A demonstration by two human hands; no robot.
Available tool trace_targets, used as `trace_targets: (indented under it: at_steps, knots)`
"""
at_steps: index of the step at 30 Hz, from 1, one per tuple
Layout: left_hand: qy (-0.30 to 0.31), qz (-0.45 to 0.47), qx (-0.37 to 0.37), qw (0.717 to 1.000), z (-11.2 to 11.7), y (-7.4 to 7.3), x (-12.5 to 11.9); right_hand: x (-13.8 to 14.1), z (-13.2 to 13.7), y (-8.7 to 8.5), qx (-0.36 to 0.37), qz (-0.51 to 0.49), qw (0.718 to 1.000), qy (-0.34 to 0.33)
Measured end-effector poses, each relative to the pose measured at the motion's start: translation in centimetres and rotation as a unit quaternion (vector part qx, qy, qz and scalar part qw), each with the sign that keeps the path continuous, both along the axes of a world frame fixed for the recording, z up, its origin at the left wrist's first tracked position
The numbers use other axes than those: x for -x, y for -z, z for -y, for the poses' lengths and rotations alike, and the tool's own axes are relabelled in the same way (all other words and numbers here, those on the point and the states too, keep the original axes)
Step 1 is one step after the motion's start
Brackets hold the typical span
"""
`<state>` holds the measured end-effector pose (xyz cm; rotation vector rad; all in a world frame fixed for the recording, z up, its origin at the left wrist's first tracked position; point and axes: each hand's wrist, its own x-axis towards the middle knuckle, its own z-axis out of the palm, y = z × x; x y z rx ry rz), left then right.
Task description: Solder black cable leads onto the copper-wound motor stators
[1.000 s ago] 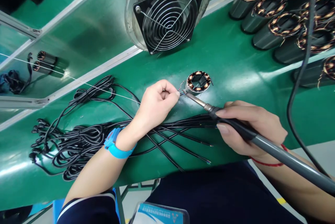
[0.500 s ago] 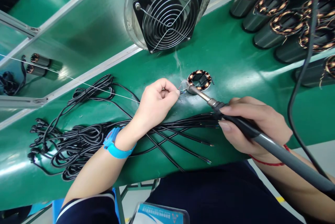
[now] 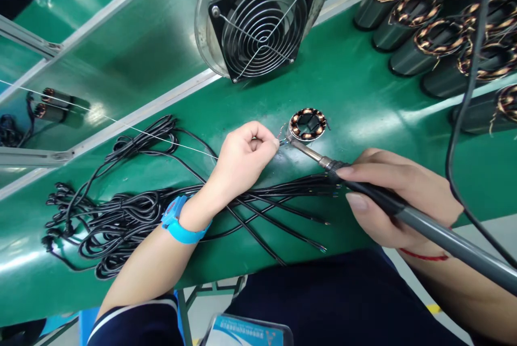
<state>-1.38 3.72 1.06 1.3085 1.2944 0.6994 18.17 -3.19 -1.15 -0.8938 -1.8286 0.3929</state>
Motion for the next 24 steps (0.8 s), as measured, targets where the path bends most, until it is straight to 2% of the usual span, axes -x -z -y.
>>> trace_targets:
  at_steps: [15, 19, 21, 24]
  knots:
    - [-0.001, 0.01, 0.01, 1.0, -0.1, 0.11, 0.01, 0.11, 0.08, 0.36, 0.012, 0.005, 1.0, 0.005]
    - [-0.002, 0.012, 0.01, 1.0, -0.07, 0.05, -0.04, -0.02, -0.14, 0.66, -0.022, -0.02, 1.0, -0.002]
    - [-0.003, 0.009, 0.01, 1.0, -0.06, 0.04, -0.02, -0.08, -0.27, 0.71, -0.036, -0.024, 0.999, 0.012]
    - [-0.003, 0.009, 0.011, 1.0, -0.08, 0.03, -0.01, -0.13, -0.42, 0.05, -0.018, 0.012, 0.998, 0.058]
